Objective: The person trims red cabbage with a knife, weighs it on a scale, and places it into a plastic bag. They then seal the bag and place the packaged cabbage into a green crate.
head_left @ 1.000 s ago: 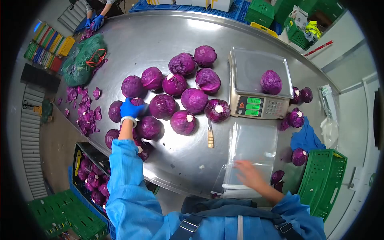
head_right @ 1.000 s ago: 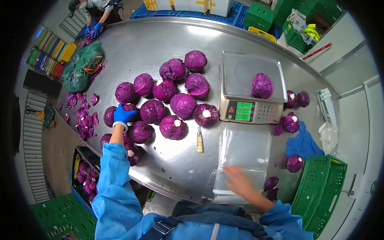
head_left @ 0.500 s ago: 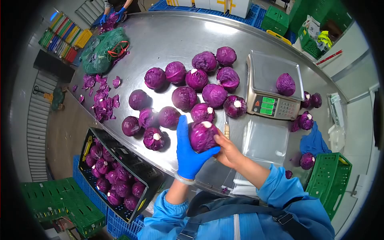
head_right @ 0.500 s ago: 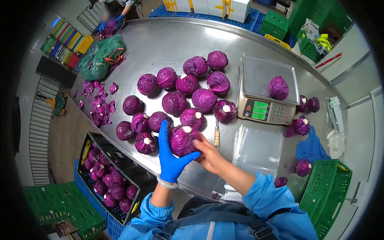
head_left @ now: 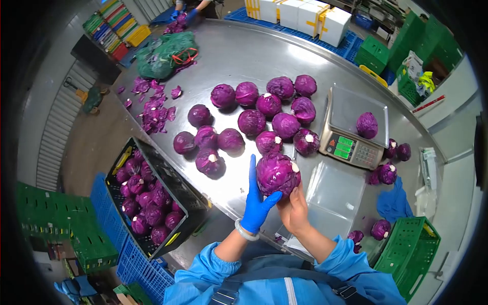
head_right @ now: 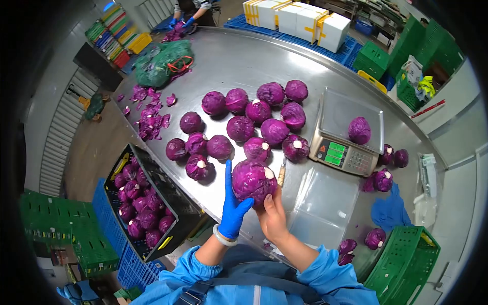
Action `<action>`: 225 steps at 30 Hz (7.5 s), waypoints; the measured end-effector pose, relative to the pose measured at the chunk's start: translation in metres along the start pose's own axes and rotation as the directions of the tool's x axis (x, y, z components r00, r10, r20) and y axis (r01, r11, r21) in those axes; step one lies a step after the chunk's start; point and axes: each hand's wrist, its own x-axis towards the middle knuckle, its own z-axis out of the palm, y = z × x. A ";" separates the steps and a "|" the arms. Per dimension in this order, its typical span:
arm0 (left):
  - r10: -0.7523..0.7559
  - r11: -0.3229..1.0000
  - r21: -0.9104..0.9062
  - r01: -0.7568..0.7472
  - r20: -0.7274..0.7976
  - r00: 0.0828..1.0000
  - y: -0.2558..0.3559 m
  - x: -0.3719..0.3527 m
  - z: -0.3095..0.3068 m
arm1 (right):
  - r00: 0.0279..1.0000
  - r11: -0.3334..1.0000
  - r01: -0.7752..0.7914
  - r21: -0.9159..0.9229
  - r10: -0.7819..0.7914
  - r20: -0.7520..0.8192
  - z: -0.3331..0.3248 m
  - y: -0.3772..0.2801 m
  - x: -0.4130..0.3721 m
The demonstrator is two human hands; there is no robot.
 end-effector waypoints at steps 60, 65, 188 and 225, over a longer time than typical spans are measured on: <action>-0.366 0.448 -0.790 0.420 0.267 0.892 -0.010 0.593 -0.293 | 0.668 -0.194 -0.742 -0.642 -0.303 -0.680 -0.124 0.121 0.121; -0.401 0.480 -0.773 0.415 0.227 0.887 -0.014 0.616 -0.289 | 0.633 -0.142 -0.770 -0.622 -0.284 -0.720 -0.128 0.121 0.124; -0.382 0.485 0.874 0.003 0.209 0.900 -0.118 -0.031 -0.152 | 0.938 0.480 -0.337 -0.810 0.098 -0.332 -0.116 0.154 0.045; -0.692 0.633 -0.663 0.400 -0.253 0.676 -0.109 -0.008 -0.166 | 0.953 0.098 -0.239 -0.966 -0.166 -0.253 -0.089 0.066 0.064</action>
